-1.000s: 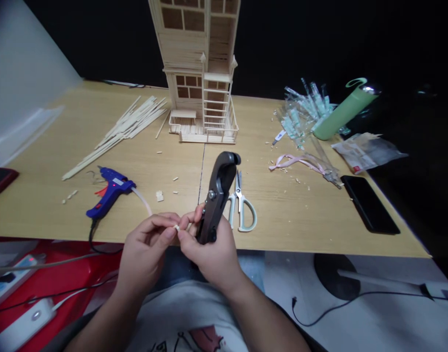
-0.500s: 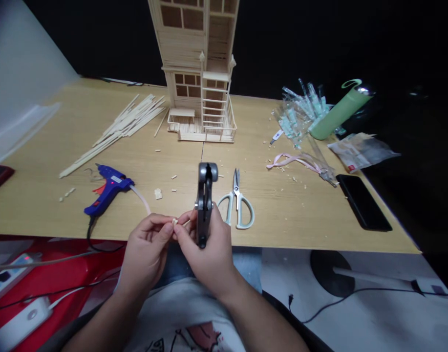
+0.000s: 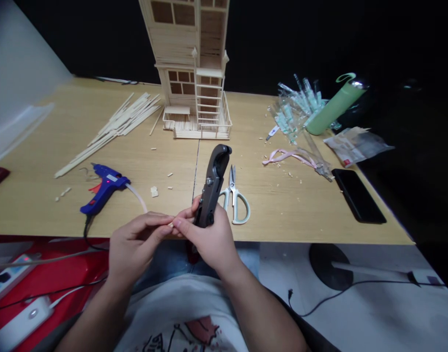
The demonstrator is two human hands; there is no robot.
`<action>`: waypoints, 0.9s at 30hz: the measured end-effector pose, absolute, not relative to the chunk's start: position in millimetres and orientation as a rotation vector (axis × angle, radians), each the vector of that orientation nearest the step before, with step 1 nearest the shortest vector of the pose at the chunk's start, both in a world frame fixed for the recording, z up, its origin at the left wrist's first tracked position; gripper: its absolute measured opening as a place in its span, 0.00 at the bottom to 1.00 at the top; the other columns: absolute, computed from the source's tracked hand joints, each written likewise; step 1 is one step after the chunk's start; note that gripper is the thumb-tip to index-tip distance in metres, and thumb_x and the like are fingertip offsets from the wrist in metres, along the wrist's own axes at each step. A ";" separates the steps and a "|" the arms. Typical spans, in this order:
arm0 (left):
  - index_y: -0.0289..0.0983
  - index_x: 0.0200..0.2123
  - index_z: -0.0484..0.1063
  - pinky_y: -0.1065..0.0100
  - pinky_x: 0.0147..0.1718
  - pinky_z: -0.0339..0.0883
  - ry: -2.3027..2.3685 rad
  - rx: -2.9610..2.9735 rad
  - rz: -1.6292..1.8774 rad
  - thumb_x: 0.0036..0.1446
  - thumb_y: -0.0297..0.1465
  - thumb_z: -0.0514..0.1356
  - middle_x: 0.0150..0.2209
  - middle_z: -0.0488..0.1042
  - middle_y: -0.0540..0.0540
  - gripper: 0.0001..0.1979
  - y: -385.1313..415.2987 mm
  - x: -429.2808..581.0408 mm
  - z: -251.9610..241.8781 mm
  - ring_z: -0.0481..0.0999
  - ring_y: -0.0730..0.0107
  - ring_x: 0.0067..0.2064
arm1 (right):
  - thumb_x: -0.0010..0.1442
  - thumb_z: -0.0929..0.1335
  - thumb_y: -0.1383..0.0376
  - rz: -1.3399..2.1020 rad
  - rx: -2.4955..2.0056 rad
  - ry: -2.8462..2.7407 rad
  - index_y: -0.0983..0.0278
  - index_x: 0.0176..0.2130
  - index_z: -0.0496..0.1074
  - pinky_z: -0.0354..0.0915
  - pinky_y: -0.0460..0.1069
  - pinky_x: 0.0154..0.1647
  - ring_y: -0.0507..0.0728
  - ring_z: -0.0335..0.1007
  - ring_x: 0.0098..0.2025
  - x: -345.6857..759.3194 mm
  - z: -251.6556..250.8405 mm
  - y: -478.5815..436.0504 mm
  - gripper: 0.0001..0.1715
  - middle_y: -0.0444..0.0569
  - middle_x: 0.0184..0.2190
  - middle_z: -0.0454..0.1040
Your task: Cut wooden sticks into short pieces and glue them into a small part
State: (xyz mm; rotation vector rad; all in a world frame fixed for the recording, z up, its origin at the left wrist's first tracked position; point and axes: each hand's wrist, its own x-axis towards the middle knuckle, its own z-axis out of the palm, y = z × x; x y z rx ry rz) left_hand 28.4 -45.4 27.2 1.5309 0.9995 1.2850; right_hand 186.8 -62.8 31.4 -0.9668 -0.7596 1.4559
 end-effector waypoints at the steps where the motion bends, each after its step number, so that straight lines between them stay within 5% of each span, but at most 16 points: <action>1: 0.42 0.38 0.84 0.76 0.35 0.79 0.966 1.478 1.250 0.56 0.23 0.69 0.33 0.85 0.50 0.08 -44.8 26.4 27.2 0.85 0.72 0.33 | 0.55 0.79 0.62 1.473 -0.954 -0.736 0.58 0.39 0.61 0.76 0.47 0.33 0.51 0.78 0.28 187.1 31.9 -62.2 0.25 0.39 0.30 0.80; 27: 0.41 0.35 0.83 0.77 0.38 0.77 1.184 1.568 1.262 0.57 0.28 0.69 0.34 0.84 0.50 0.03 -49.6 23.8 23.2 0.84 0.73 0.36 | 0.54 0.79 0.64 1.375 -0.946 -0.659 0.57 0.39 0.61 0.78 0.48 0.35 0.51 0.80 0.29 176.6 29.7 -63.5 0.25 0.37 0.29 0.80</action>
